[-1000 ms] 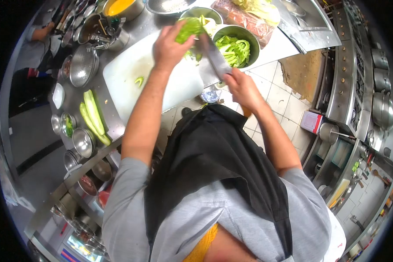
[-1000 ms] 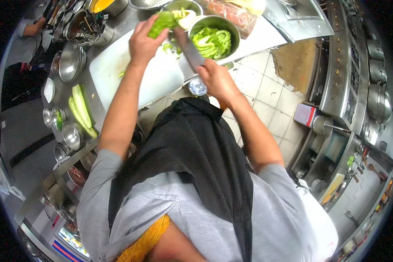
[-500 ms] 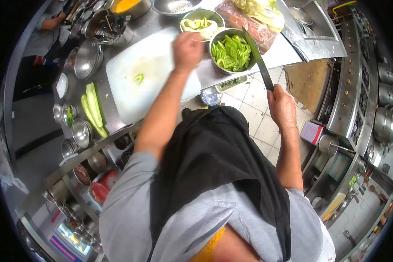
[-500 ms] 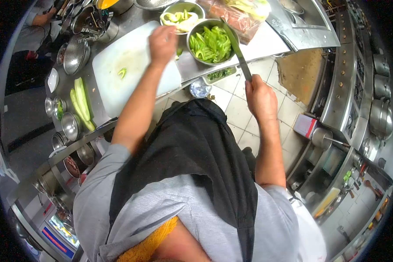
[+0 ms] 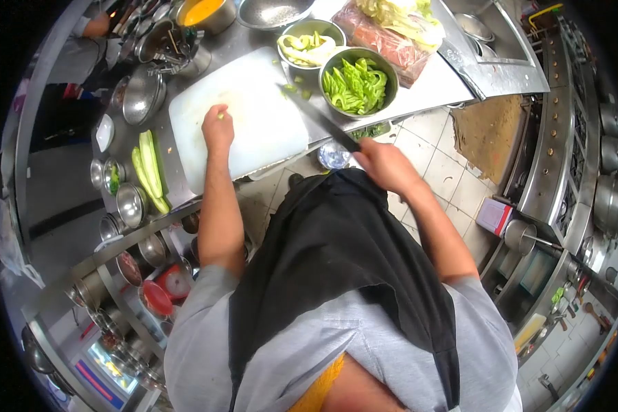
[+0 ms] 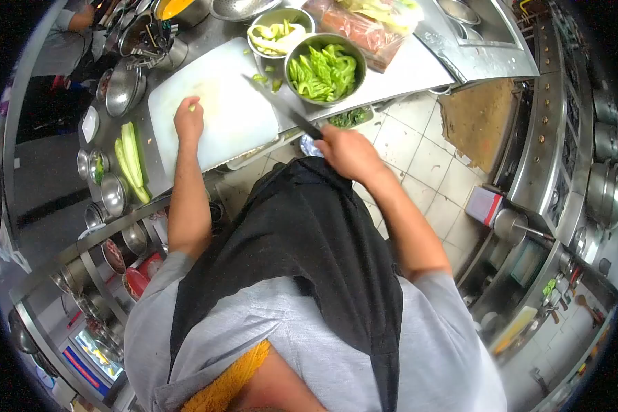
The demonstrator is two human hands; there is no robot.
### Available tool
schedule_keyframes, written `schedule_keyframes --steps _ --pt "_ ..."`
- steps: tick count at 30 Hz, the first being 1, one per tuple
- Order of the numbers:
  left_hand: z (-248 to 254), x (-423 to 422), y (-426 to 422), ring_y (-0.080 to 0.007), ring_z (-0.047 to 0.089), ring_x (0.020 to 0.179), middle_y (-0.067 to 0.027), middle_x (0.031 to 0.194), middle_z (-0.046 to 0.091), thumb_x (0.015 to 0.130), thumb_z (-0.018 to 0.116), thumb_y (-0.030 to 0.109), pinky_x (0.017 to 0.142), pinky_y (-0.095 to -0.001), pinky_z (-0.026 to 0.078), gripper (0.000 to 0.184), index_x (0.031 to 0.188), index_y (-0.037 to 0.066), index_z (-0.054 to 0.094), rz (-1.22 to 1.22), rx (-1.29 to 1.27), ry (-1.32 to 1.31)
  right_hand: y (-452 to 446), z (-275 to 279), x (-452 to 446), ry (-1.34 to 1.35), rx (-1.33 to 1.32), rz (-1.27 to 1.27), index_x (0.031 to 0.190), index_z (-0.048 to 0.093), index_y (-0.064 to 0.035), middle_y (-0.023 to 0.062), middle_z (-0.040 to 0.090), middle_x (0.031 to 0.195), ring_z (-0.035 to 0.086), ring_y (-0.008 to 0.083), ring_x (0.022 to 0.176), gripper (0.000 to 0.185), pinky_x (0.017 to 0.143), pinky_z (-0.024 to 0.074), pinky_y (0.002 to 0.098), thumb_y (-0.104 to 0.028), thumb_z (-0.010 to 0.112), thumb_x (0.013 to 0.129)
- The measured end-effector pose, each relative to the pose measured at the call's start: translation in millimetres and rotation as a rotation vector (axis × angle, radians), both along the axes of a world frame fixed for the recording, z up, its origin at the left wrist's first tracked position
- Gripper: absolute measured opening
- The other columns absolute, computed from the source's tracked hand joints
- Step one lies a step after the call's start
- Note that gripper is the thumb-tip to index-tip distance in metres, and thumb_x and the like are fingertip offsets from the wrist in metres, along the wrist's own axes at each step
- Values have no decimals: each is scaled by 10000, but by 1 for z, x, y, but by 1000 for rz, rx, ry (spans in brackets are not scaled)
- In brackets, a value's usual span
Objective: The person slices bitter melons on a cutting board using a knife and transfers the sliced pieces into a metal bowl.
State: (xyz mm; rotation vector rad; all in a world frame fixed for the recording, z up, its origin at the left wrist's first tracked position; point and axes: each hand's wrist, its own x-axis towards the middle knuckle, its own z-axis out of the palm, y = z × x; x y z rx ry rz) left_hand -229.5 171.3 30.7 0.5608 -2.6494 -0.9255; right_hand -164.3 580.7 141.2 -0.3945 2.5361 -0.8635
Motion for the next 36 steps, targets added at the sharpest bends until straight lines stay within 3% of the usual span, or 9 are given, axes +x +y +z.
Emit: schedule_keyframes --steps 5,14,18,25,27,28,29,30,36 --pt "66 -32 104 -196 685 977 -101 1053 735 925 679 85 896 -307 518 169 1086 46 714 -321 169 160 -34 -60 -23 -96 -38 121 1034 639 -54 253 698 899 672 448 889 270 809 515 553 -314 603 973" --pt "78 -60 228 -244 690 978 -120 1086 721 919 718 167 879 -357 549 293 1202 97 694 -597 253 176 -20 -81 1 -66 -118 -88 972 612 -23 279 681 887 649 485 878 284 775 503 549 -306 623 972" --pt "89 -40 160 -241 704 881 -126 1013 714 899 706 105 803 -338 560 174 1063 51 727 -416 226 214 -19 -78 12 -111 -154 -142 941 583 -22 242 663 795 631 454 744 227 674 494 473 -233 661 975" --pt "-30 35 -134 -317 707 946 -143 987 736 874 671 129 854 -394 554 158 1006 76 740 247 -246 206 -37 -66 7 -103 -201 -16 921 553 -13 225 633 742 604 404 664 242 645 476 456 -220 666 976" --pt "6 78 -159 -366 650 1103 -155 1195 694 872 611 217 939 -444 517 297 1129 122 726 532 -308 -125 -45 -72 6 -120 -180 -4 918 547 -12 228 620 736 589 398 662 246 649 472 451 -220 664 977" --pt "-31 98 -200 -379 613 1188 -164 1276 656 845 637 247 1012 -460 493 417 1241 123 673 617 -428 -187 -50 -73 4 -104 -156 18 915 544 -11 230 616 732 590 399 668 253 653 471 453 -225 663 979" --pt "-44 113 -238 -391 581 1240 -191 1328 618 835 648 251 1053 -488 473 499 1314 115 627 506 -466 -380 -52 -75 3 -88 -121 22 913 540 -10 232 611 728 590 401 675 261 658 469 455 -230 662 981" --pt "-34 118 -242 -389 559 1272 -203 1363 591 827 659 253 1065 -514 458 534 1339 108 612 595 -224 -519 -54 -78 1 -83 -91 52 913 538 -8 239 615 739 591 410 686 276 667 466 468 -245 658 985" --pt "-37 131 -257 -384 612 1185 -165 1332 615 888 578 287 950 -533 514 454 1321 152 611 420 -401 -461 -90 -41 2 -292 -58 -29 988 582 -2 250 659 888 626 414 827 282 765 479 472 -282 610 1003"
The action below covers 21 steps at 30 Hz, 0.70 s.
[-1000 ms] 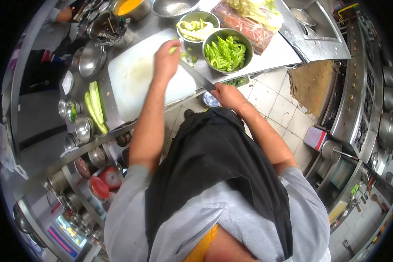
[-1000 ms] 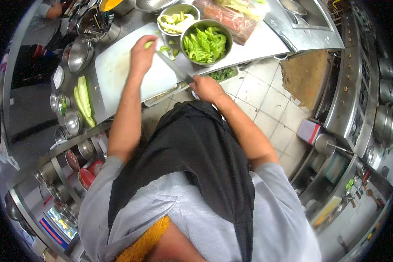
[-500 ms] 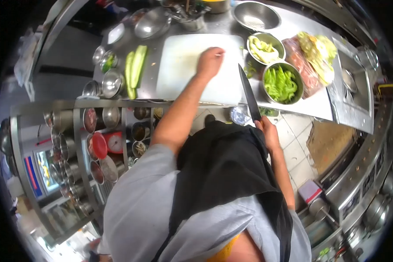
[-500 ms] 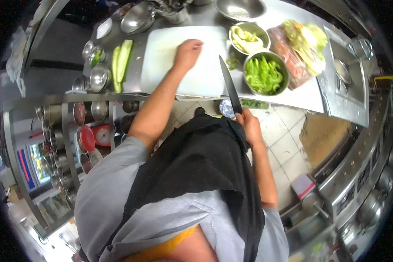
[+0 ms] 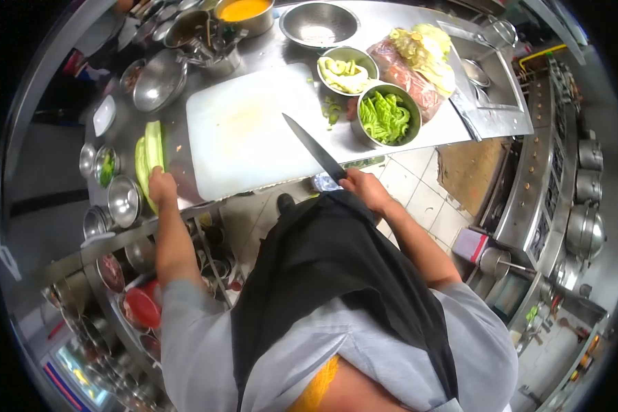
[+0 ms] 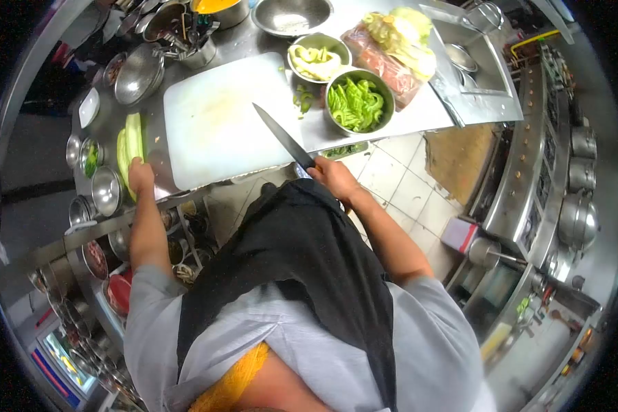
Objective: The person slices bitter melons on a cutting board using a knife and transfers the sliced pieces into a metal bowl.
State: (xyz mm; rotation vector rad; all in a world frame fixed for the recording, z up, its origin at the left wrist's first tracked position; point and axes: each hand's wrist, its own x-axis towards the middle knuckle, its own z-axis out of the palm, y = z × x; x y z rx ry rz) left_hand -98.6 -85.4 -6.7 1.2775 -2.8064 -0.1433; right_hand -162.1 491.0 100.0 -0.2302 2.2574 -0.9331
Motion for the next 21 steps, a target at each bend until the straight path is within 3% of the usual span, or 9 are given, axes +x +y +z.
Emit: schedule_keyframes --steps 3,5,9,11,12,14,15,17,21 --pt "5 -5 -4 -399 629 1133 -162 1261 647 875 583 265 912 -546 519 414 1264 138 644 -3 89 43 -9 -13 -2 35 1 21 987 591 -2 247 661 888 631 412 833 293 769 482 471 -294 609 1001" --pt "7 -5 6 -414 636 1107 -176 1220 664 860 604 260 905 -540 517 368 1188 112 684 11 -71 146 -15 -19 -1 37 -9 19 988 594 -3 245 662 887 632 414 837 300 772 483 471 -302 607 1001" --pt "2 4 -20 -428 640 1092 -188 1230 661 866 624 297 908 -525 520 353 1143 91 700 4 -23 22 -25 -18 1 37 10 -1 988 594 -6 249 666 901 638 427 864 326 785 488 483 -331 599 1001" --pt "20 8 -12 -415 663 1034 -190 1131 691 881 628 334 898 -510 520 383 1147 64 683 -164 -277 33 -27 -20 2 20 23 -9 991 591 -5 251 668 906 642 432 876 332 789 490 488 -337 595 1002" --pt "9 6 -22 -415 663 1034 -190 1131 691 881 628 334 898 -510 520 383 1147 64 683 -163 -277 34 -26 -27 2 58 31 -1 1000 586 -3 255 669 912 648 430 894 318 796 493 490 -321 588 1000" --pt "-4 0 -39 -361 689 978 -168 1055 716 893 632 344 857 -460 529 405 1168 50 673 -116 47 338 -24 -38 4 95 36 19 1008 581 -1 258 670 917 655 428 911 304 804 496 493 -306 582 998" --pt "-3 1 -38 -361 689 978 -168 1055 716 893 632 344 857 -460 529 405 1168 50 673 -102 41 336 -21 -43 5 105 50 -20 1014 575 0 256 674 905 661 424 897 284 797 502 491 -283 567 993" --pt "39 -2 13 -269 677 1018 -134 1119 714 954 616 300 861 -403 520 387 1243 47 664 -85 414 406 -21 -47 5 70 43 -91 1014 560 3 231 690 864 680 395 826 222 768 518 473 -213 524 976" --pt "70 -27 97 -170 669 864 -94 986 732 984 614 237 778 -320 516 341 1221 -4 661 -226 873 550 -28 -26 11 53 -74 -191 982 547 22 187 710 843 683 297 733 187 688 542 418 -158 497 965"
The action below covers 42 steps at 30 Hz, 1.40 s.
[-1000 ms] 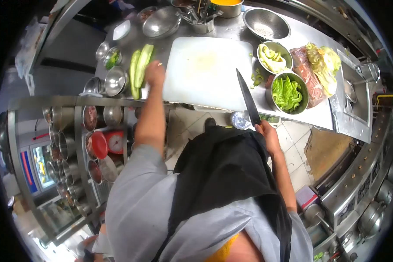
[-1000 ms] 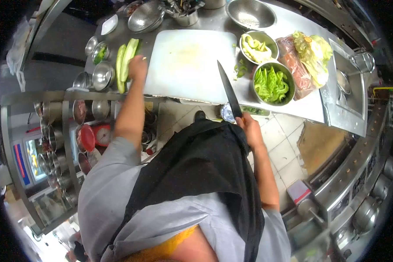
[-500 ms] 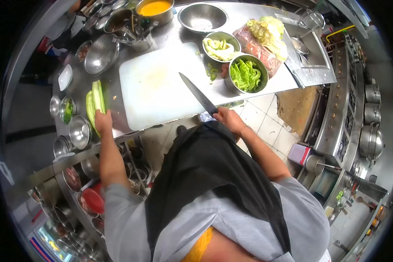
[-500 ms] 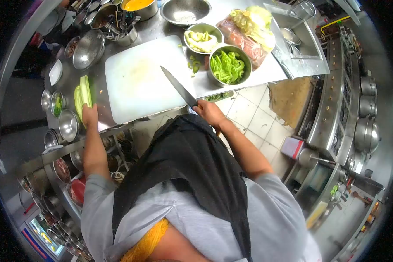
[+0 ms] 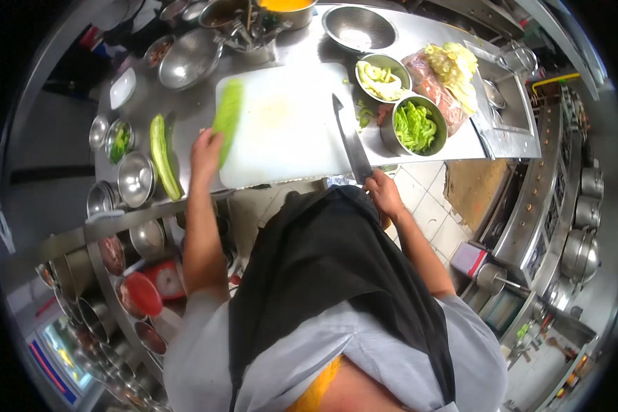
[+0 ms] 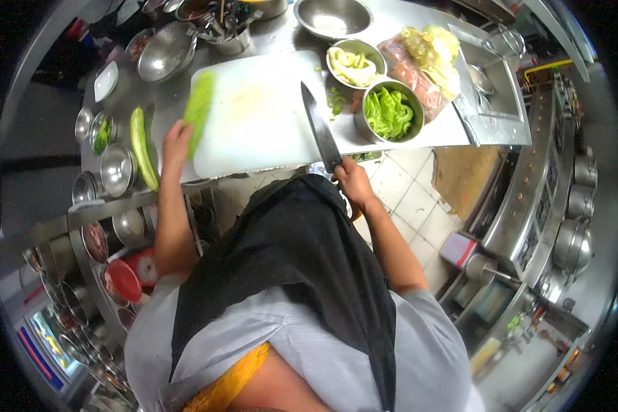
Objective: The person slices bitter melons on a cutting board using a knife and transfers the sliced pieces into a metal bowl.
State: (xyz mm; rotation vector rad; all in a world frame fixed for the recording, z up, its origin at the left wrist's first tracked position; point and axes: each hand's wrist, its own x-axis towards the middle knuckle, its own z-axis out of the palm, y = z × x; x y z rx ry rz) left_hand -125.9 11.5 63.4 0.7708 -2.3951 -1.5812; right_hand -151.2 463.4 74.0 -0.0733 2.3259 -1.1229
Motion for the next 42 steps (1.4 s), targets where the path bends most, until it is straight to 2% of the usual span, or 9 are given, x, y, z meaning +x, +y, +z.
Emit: schedule_keyframes --steps 7,9,12,13,18,20,27,37,42 --pt "-33 -88 73 -138 666 834 -69 980 738 981 627 217 774 -295 511 255 1137 34 712 -343 536 -66 -28 9 -15 1 -138 -71 973 542 39 159 720 840 652 201 614 157 599 539 350 -93 466 936" --pt "-42 -97 72 -175 677 831 -93 972 732 953 660 224 794 -327 526 203 1062 76 746 -349 -112 -49 -40 17 -17 33 -128 -91 982 540 23 156 714 782 655 224 594 149 595 530 371 -112 481 964" --pt "-47 -83 52 -221 684 861 -113 991 722 918 693 228 813 -357 538 177 1015 96 763 -84 -273 130 -52 8 -25 201 -64 80 964 534 17 184 700 752 668 296 616 192 628 528 410 -169 506 1002" --pt "-46 -73 47 -248 682 890 -111 1022 723 899 714 221 817 -367 545 207 1040 74 755 -118 -233 85 -59 3 -29 192 -44 115 946 540 12 212 692 750 689 361 678 253 681 530 447 -229 530 1022" --pt "-56 -28 61 -269 674 909 -95 1040 720 867 739 199 844 -375 542 207 1034 77 756 -114 -208 22 -104 5 -40 117 20 282 976 583 5 219 705 772 712 390 792 293 767 533 477 -278 517 1017" --pt "-62 -17 68 -264 657 962 -70 1016 725 852 755 152 880 -377 522 163 1005 96 754 -113 -540 198 -119 1 -42 111 50 332 991 591 9 221 707 783 704 406 801 305 791 532 491 -285 514 1007" --pt "-67 -13 78 -313 641 944 -59 972 725 808 771 154 846 -422 525 107 908 121 750 -15 -544 260 -134 -22 -42 172 150 425 1018 604 18 313 682 921 657 500 900 299 831 507 558 -265 509 1003" --pt "-68 -17 77 -304 634 984 -40 1001 714 793 775 148 863 -426 525 103 889 129 745 39 -544 250 -55 -1 -13 61 129 602 995 620 4 316 672 913 650 508 885 300 810 499 552 -285 541 1010" --pt "-62 -17 88 -281 631 1000 7 1035 712 785 793 182 881 -428 515 165 943 174 746 -23 -600 220 -88 4 -33 91 95 404 974 623 9 315 672 919 653 502 891 311 810 501 544 -285 532 1011"
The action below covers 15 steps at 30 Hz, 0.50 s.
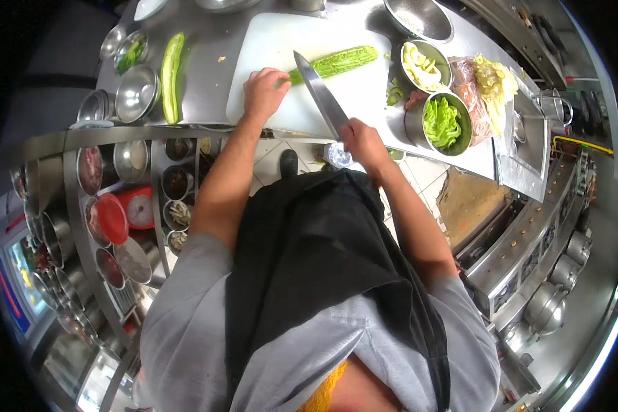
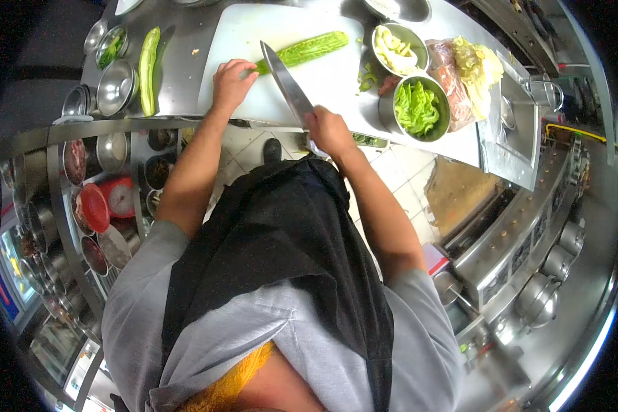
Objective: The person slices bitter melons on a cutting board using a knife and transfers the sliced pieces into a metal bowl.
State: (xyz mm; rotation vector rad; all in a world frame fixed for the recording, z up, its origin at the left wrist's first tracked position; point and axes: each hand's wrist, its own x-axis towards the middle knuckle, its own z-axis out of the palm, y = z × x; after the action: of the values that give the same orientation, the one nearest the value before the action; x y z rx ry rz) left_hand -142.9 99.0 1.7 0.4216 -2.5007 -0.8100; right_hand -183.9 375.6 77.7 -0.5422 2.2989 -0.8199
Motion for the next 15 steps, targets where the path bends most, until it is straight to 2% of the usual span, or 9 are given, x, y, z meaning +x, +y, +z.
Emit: schedule_keyframes --steps 4,6,8,10,11,13,15 --pt "-4 -2 1 -271 630 1004 15 1043 711 783 798 191 878 -436 509 168 943 188 745 17 -39 -7 -28 -21 -15 27 58 26 977 633 5 319 671 938 650 505 907 315 821 509 542 -281 505 1012" --pt "-6 -2 0 -268 627 1011 19 1049 707 785 796 194 880 -439 501 170 947 191 743 10 -24 -2 -20 -28 -6 3 29 128 981 599 33 198 673 752 651 292 620 316 631 530 431 -254 475 1029" --pt "-7 -2 0 -268 627 1016 21 1050 705 785 795 197 884 -439 499 169 945 191 742 25 -26 -21 10 -31 10 -2 30 193 979 601 27 192 665 758 641 296 629 307 648 524 428 -257 495 1030" --pt "-6 -5 -4 -268 626 1020 22 1051 703 784 795 201 889 -439 496 168 943 191 741 49 -29 -36 34 -15 20 1 -28 214 955 631 5 289 682 897 653 485 869 299 801 510 514 -272 530 1008" --pt "-5 -5 -4 -270 627 1019 24 1056 702 781 797 210 888 -439 495 174 945 194 741 47 -10 -18 36 -9 17 -1 -26 223 955 631 5 289 682 897 653 485 869 299 801 510 514 -272 530 1008" --pt "-4 -1 0 -271 627 1018 26 1061 700 779 799 219 887 -440 495 179 948 197 742 40 15 -11 43 3 16 -63 90 63 929 620 10 268 679 842 660 460 821 310 771 509 499 -280 551 1012" --pt "-3 -5 4 -263 623 1022 32 1071 692 773 804 236 891 -446 483 189 949 205 743 29 -15 -24 24 12 0 -112 59 -22 937 617 17 268 682 845 671 453 825 326 781 516 501 -289 538 1017"
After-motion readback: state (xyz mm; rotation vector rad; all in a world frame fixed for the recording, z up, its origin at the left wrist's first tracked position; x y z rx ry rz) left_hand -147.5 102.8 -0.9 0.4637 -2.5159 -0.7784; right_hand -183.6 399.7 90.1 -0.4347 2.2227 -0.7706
